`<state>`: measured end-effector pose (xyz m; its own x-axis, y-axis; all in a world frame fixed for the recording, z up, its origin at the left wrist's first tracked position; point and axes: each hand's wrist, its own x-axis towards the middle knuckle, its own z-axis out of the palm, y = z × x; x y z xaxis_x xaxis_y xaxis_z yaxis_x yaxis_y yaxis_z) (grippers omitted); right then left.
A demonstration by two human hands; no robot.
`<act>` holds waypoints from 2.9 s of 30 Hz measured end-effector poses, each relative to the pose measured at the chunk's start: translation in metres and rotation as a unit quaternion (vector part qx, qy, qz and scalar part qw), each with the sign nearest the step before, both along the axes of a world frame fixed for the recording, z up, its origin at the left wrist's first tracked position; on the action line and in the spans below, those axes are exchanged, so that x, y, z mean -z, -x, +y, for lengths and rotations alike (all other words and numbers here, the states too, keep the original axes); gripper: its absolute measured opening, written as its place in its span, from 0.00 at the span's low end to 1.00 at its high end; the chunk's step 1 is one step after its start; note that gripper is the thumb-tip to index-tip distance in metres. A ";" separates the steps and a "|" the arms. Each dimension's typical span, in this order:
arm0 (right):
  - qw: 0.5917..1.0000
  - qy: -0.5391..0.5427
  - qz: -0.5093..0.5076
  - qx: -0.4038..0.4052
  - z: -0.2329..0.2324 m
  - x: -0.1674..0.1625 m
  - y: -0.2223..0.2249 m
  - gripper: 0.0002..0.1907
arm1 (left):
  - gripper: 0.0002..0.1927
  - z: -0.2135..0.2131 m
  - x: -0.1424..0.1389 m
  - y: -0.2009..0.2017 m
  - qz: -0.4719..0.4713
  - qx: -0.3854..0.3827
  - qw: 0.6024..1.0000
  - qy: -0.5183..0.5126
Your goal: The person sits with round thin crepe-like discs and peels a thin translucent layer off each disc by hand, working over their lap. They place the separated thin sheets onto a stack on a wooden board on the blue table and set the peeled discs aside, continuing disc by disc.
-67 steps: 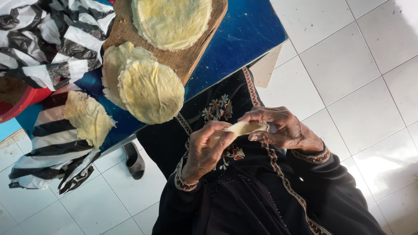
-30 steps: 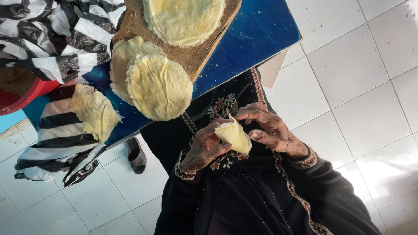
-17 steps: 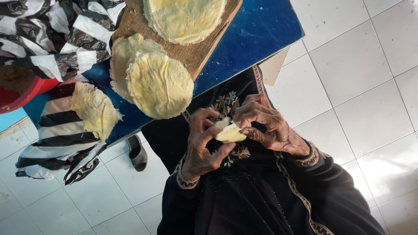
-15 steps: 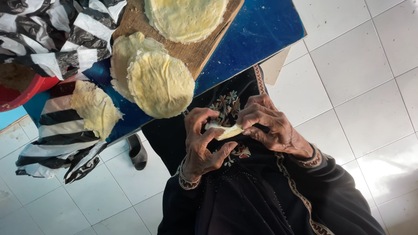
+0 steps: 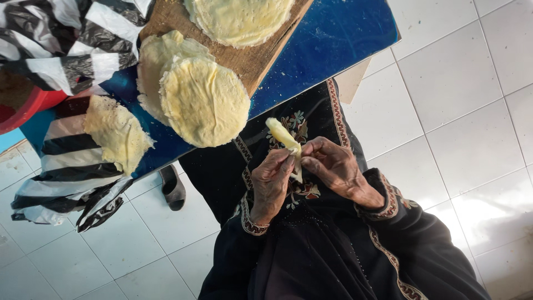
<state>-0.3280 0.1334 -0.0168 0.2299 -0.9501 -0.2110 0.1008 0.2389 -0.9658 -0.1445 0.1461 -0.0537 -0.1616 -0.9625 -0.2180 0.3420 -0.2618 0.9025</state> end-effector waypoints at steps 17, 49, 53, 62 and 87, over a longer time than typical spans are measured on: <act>0.989 -0.053 0.141 -0.004 0.005 0.015 0.006 0.12 | 0.10 0.002 -0.012 0.006 -0.328 0.007 0.919 0.220; 0.993 -0.090 0.075 -0.003 0.014 0.047 0.005 0.13 | 0.10 0.012 0.005 0.003 -0.320 0.007 0.925 0.205; 0.991 -0.111 0.073 -0.024 0.018 0.049 -0.001 0.13 | 0.14 0.016 0.024 0.004 -0.043 0.005 0.999 -0.019; 0.992 -0.123 0.007 0.004 0.019 0.045 -0.001 0.11 | 0.14 0.015 0.022 0.006 -0.099 -0.072 0.992 0.029; 0.990 -0.121 -0.074 -0.025 0.014 0.048 -0.009 0.18 | 0.17 0.020 0.009 -0.001 -0.291 -0.087 0.936 0.176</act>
<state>-0.3188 0.1469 -0.0652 0.3201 -0.8630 -0.3909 0.2190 0.4688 -0.8557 -0.1438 0.1664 -0.0631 0.0523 -0.9918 0.1165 -0.2238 0.1020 0.9693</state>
